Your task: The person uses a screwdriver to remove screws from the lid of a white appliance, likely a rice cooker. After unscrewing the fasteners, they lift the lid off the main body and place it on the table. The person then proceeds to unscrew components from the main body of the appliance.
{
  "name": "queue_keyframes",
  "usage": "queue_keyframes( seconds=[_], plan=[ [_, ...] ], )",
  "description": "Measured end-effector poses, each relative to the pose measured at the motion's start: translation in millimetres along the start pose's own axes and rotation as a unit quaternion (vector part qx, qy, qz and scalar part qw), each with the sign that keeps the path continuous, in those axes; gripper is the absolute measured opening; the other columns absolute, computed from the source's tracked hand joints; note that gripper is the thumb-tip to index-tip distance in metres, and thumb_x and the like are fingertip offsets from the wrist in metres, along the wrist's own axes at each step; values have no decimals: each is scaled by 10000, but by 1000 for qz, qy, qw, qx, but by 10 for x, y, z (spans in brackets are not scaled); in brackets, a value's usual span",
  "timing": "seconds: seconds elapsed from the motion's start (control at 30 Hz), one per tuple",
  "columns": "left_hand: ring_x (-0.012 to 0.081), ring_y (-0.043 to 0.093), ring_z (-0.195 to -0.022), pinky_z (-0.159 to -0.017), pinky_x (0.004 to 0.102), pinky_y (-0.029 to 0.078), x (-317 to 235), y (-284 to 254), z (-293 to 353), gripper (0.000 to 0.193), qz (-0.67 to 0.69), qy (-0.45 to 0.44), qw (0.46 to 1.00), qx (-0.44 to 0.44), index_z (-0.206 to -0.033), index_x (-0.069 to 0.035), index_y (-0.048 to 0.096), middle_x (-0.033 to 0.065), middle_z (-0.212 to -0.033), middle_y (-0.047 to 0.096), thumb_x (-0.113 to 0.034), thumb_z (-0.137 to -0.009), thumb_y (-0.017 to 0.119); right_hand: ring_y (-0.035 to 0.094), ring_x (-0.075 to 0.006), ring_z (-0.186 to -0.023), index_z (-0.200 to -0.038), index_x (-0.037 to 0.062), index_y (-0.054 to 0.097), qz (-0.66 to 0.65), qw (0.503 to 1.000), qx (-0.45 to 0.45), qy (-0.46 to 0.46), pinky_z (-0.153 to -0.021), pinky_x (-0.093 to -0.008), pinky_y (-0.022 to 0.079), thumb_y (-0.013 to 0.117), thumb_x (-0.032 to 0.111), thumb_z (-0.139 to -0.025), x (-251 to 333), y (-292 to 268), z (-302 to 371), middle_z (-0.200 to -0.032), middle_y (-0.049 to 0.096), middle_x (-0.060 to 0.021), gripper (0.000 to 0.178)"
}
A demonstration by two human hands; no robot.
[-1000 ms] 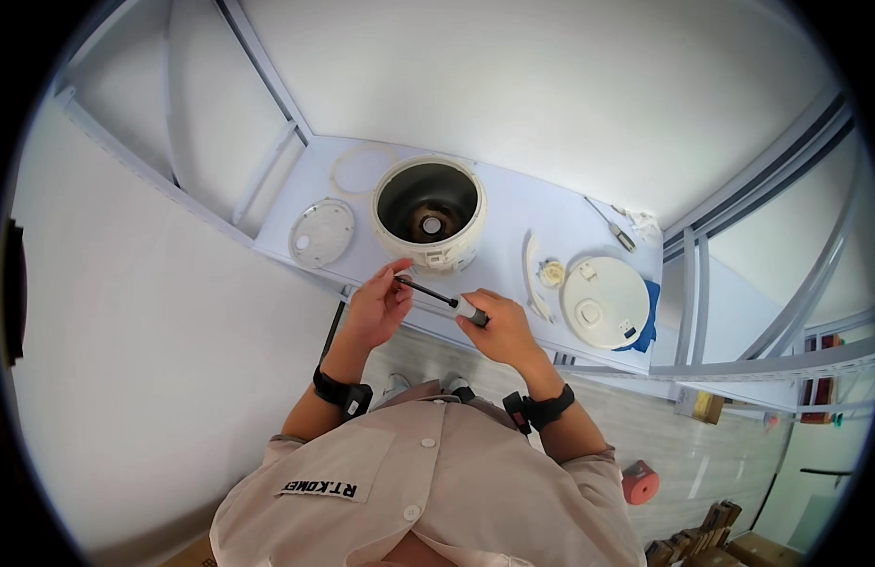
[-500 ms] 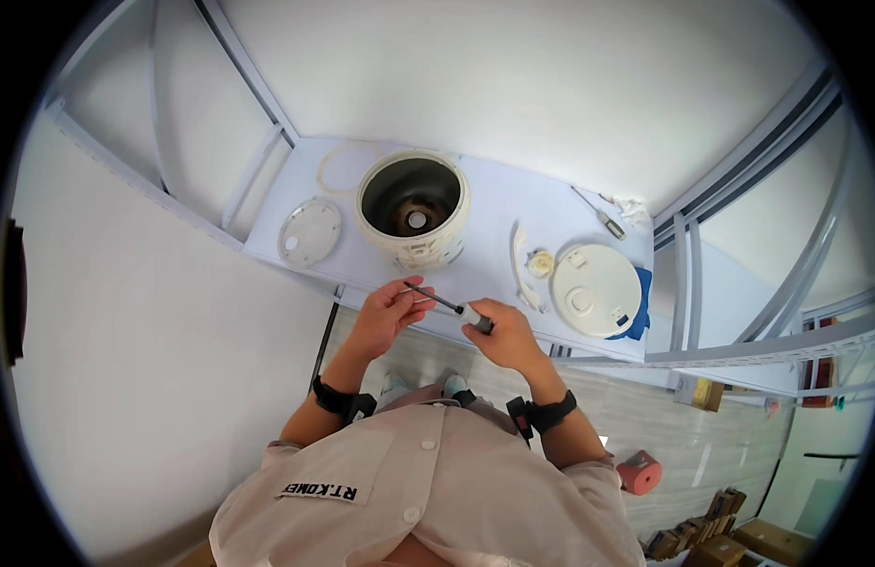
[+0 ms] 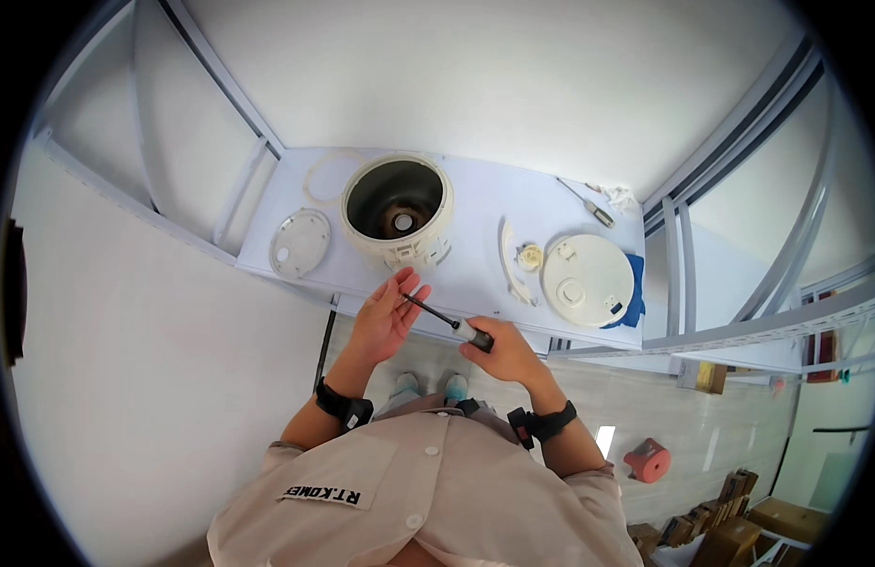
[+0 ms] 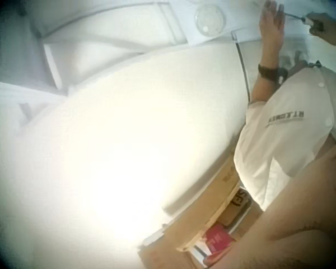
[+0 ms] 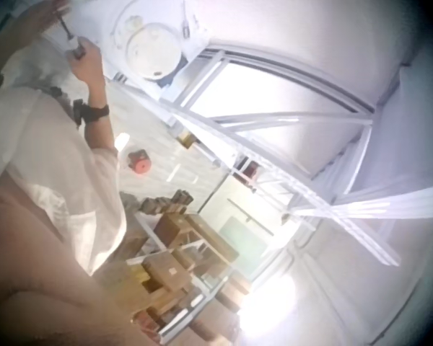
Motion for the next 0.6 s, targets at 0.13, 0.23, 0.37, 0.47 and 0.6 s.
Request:
queue_keyframes(
  seconds=[0.13, 0.23, 0.37, 0.47, 0.6],
  plan=[
    [264, 669, -1296, -1089, 354, 561, 10, 67, -14, 416, -6, -17, 1000, 13, -1495, -64, 507, 47, -1362, 686, -286, -1145, 532, 495, -114, -703, -1216, -22, 690, -38, 999, -17, -1, -641, -299, 440, 771, 99, -961, 1, -38, 124, -810, 613, -44, 293],
    [270, 675, -1287, -1078, 363, 568, 43, 62, -44, 404, -22, -29, 999, 22, -1469, -56, 532, 60, -1344, 696, -293, -1142, 539, 494, -119, -698, -1222, -35, 687, -19, 999, -40, 5, -644, -299, 442, 766, 107, -973, 13, -63, 197, -800, 619, -55, 297],
    [271, 688, -1269, -1051, 355, 575, 85, 30, -89, 390, -73, -39, 996, 24, -1435, -45, 567, 83, -1303, 718, -298, -1138, 551, 516, -135, -695, -1213, -45, 699, -1, 997, -72, 32, -650, -314, 457, 778, 123, -968, 39, -71, 283, -820, 655, -93, 307],
    [264, 701, -1249, -1022, 339, 579, 88, 33, -92, 390, -119, -42, 991, 34, -1415, -40, 585, 90, -1267, 736, -312, -1136, 555, 553, -164, -693, -1231, -41, 707, 34, 995, -90, 34, -655, -327, 474, 783, 130, -963, 138, -65, 331, -855, 687, -130, 327],
    [253, 719, -1212, -986, 323, 583, 89, 76, -155, 400, -149, -52, 986, 54, -1408, -39, 588, 85, -1220, 754, -331, -1136, 554, 593, -205, -698, -1267, -26, 710, 71, 991, -106, 50, -658, -333, 490, 790, 138, -954, 279, -98, 403, -906, 712, -159, 363]
  ],
)
Point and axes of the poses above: each hand's wrist, its own z-axis away from the middle knuckle, its own y-axis out of the palm, x = y × z, the point moved 9 cm from there along -z, towards the middle knuckle
